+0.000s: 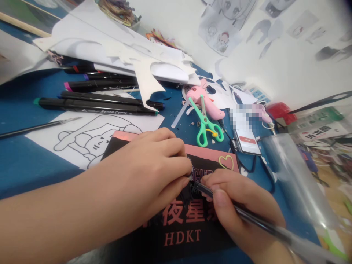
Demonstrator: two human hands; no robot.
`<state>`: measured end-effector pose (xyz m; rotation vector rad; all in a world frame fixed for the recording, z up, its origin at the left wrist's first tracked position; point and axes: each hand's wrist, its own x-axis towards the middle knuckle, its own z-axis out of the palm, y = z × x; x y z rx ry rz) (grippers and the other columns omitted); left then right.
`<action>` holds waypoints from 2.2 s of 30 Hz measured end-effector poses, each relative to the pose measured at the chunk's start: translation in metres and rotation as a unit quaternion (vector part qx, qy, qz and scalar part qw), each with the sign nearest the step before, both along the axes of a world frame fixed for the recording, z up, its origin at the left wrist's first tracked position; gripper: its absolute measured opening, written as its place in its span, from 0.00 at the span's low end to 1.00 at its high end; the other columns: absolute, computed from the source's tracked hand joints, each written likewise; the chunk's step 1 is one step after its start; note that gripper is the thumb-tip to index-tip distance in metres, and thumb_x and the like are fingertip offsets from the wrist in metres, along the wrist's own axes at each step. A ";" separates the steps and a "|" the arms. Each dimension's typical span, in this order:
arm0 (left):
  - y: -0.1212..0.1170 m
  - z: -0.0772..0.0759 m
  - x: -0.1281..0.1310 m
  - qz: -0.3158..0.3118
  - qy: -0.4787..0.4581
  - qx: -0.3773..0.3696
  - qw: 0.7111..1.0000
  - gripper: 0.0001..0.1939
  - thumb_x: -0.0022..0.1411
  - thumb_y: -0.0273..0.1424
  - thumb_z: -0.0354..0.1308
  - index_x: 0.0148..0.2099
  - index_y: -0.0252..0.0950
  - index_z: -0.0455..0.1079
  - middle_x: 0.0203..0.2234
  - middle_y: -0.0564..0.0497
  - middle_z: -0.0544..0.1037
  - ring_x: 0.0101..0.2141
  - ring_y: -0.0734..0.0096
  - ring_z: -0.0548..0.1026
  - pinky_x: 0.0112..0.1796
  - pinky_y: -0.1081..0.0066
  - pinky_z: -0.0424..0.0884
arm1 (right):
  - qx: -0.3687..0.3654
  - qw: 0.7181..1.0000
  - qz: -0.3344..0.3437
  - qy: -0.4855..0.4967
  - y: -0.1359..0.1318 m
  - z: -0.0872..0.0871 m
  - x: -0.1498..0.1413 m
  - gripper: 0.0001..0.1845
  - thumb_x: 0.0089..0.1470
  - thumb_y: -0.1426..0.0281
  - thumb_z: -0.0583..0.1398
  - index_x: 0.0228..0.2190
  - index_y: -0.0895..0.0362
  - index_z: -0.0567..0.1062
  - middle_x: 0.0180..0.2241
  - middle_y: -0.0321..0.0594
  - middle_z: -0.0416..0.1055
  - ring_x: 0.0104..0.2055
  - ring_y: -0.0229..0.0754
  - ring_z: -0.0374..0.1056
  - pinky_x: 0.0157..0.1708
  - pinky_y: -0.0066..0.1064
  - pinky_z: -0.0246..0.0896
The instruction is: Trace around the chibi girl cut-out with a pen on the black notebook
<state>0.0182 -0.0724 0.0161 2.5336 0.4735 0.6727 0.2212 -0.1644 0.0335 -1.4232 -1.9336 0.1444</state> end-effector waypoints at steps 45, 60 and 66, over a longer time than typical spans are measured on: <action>-0.001 0.002 0.000 0.019 0.030 0.005 0.999 0.19 0.79 0.28 0.45 0.37 0.39 0.75 0.35 0.49 0.72 0.39 0.59 0.67 0.39 0.60 0.68 | 0.028 0.999 -0.010 0.027 0.002 -0.004 -0.004 0.12 0.60 0.79 0.59 0.27 0.52 0.72 0.24 0.30 0.78 0.24 0.37 0.77 0.26 0.24 0.75; -0.001 0.001 0.000 0.018 0.028 0.010 0.999 0.20 0.79 0.28 0.45 0.37 0.38 0.75 0.35 0.49 0.73 0.38 0.60 0.67 0.39 0.60 0.69 | 0.025 1.000 0.003 0.017 0.002 -0.003 -0.002 0.13 0.60 0.79 0.58 0.27 0.51 0.71 0.23 0.30 0.77 0.23 0.37 0.76 0.25 0.24 0.75; -0.001 0.001 0.000 0.018 0.034 0.015 0.999 0.21 0.79 0.29 0.44 0.37 0.39 0.75 0.36 0.49 0.73 0.39 0.60 0.68 0.39 0.60 0.69 | 0.016 1.000 0.009 0.004 0.001 -0.002 0.000 0.13 0.59 0.80 0.58 0.28 0.50 0.71 0.24 0.31 0.78 0.24 0.40 0.77 0.24 0.27 0.76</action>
